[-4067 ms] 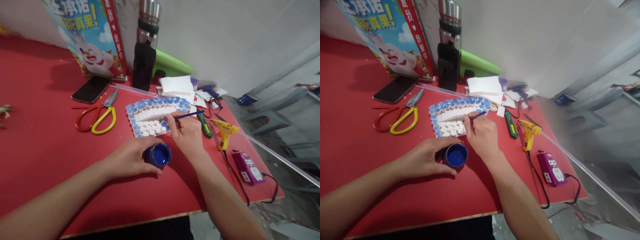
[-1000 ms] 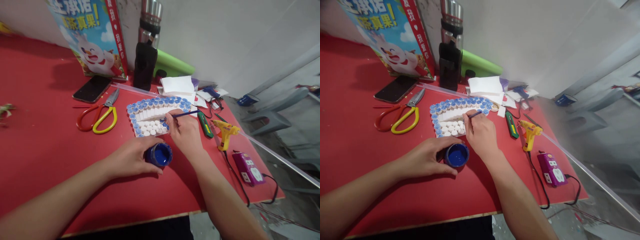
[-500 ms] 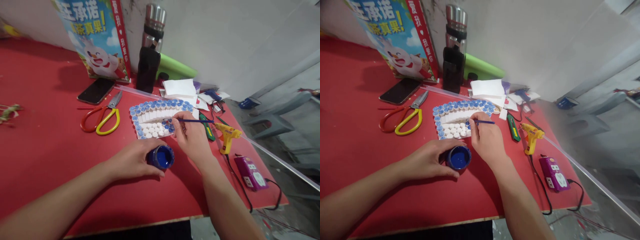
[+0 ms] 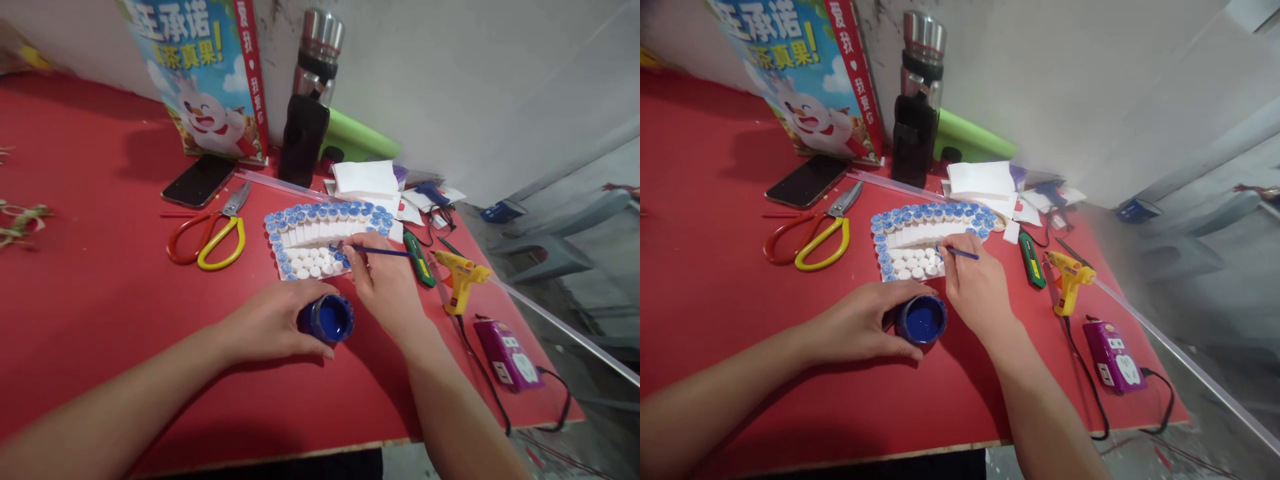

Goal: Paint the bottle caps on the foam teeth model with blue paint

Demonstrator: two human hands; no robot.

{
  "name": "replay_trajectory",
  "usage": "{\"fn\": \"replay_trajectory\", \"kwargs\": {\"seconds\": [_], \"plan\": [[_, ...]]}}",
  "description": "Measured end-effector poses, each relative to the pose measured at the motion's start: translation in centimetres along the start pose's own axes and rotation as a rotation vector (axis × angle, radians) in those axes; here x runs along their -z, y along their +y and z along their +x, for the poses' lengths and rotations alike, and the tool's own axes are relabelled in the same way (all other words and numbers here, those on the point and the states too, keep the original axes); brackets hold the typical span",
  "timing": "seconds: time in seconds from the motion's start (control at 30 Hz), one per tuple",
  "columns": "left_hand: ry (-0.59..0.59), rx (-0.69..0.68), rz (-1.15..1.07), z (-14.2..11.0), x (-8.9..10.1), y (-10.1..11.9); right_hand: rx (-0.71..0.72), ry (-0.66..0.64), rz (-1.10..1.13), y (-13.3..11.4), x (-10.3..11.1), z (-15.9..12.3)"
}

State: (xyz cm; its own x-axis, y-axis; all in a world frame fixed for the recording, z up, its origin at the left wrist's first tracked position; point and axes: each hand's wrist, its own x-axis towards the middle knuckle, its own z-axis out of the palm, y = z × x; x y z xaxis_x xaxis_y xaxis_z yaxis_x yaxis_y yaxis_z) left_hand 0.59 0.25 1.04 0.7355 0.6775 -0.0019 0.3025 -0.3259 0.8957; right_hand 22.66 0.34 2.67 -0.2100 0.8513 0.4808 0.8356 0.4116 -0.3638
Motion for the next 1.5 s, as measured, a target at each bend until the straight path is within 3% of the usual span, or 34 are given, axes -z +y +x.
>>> {"fn": "replay_trajectory", "kwargs": {"seconds": [0.83,1.13,1.5], "plan": [[0.007,-0.009,0.002,0.02,0.0,-0.05,-0.051,0.017,0.105,-0.03,-0.04,0.06],[0.017,-0.022,-0.003,0.01,-0.13,-0.25,0.027,0.069,0.022,0.48,0.42,-0.26],[0.017,-0.022,0.003,0.0,-0.19,-0.38,-0.025,0.111,0.003,0.55,0.79,-0.24]]}}
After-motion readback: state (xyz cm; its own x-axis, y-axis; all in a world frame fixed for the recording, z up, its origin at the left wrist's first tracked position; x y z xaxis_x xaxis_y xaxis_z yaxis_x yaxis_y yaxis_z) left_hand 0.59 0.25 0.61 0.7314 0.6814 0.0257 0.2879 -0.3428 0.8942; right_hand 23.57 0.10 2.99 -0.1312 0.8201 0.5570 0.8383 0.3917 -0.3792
